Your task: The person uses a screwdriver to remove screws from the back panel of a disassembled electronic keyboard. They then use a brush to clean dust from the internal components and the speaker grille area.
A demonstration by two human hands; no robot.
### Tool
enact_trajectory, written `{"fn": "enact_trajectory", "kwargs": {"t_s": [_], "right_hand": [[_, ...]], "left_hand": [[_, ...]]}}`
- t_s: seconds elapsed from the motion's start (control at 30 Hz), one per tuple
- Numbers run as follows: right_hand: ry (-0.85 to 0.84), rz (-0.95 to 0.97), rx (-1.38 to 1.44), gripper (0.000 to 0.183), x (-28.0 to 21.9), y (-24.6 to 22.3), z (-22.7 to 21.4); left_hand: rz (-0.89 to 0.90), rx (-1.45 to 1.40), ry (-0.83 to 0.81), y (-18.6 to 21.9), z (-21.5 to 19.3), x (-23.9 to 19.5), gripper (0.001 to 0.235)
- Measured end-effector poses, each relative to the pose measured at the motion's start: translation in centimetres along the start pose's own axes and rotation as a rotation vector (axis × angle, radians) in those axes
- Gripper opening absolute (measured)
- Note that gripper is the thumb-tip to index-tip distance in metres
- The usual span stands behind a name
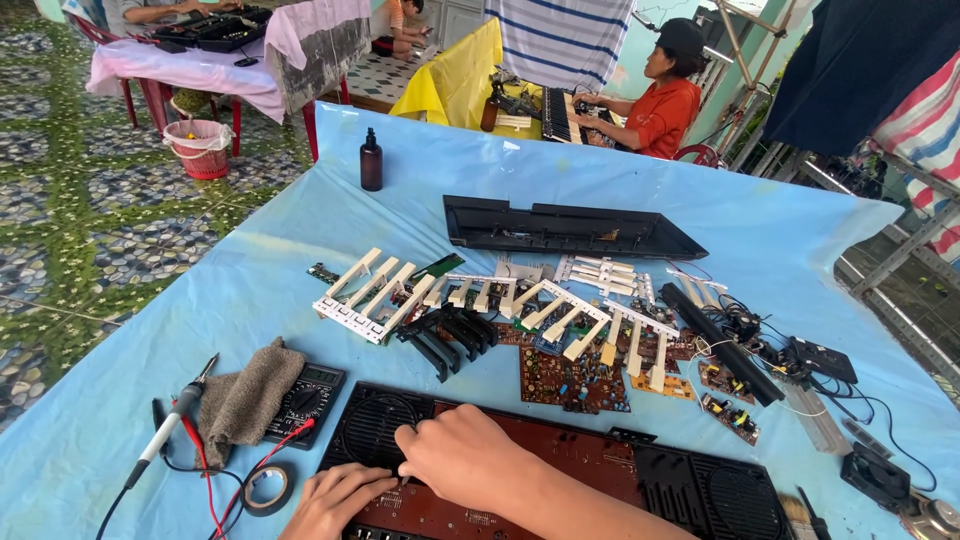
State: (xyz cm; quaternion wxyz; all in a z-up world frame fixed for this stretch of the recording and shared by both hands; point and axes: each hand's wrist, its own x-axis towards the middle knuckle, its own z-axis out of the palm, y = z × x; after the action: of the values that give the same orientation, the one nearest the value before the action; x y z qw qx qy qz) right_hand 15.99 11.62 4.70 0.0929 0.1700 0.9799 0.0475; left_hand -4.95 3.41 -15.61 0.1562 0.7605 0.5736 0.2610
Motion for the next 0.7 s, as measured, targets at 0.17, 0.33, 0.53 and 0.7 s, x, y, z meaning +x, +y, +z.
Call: {"fn": "enact_trajectory", "kwargs": {"t_s": [0.17, 0.33, 0.53, 0.7], "right_hand": [[-0.043, 0.016, 0.089, 0.015, -0.7, -0.4, -0.9], [-0.131, -0.015, 0.142, 0.026, -1.1, 0.0, -1.5], [-0.072, 0.025, 0.085, 0.029, -1.3, -0.3, -1.2], [-0.161, -0.014, 0.194, 0.022, -1.6, -0.3, -2.2]], "left_hand": [[-0.017, -0.012, -0.026, 0.4, -0.5, 0.1, 0.073], [-0.028, -0.022, -0.042, 0.5, -0.6, 0.0, 0.076], [-0.042, -0.028, -0.067, 0.4, -0.5, 0.0, 0.085], [-0.034, -0.044, -0.064, 0.3, -0.5, -0.1, 0.086]]}}
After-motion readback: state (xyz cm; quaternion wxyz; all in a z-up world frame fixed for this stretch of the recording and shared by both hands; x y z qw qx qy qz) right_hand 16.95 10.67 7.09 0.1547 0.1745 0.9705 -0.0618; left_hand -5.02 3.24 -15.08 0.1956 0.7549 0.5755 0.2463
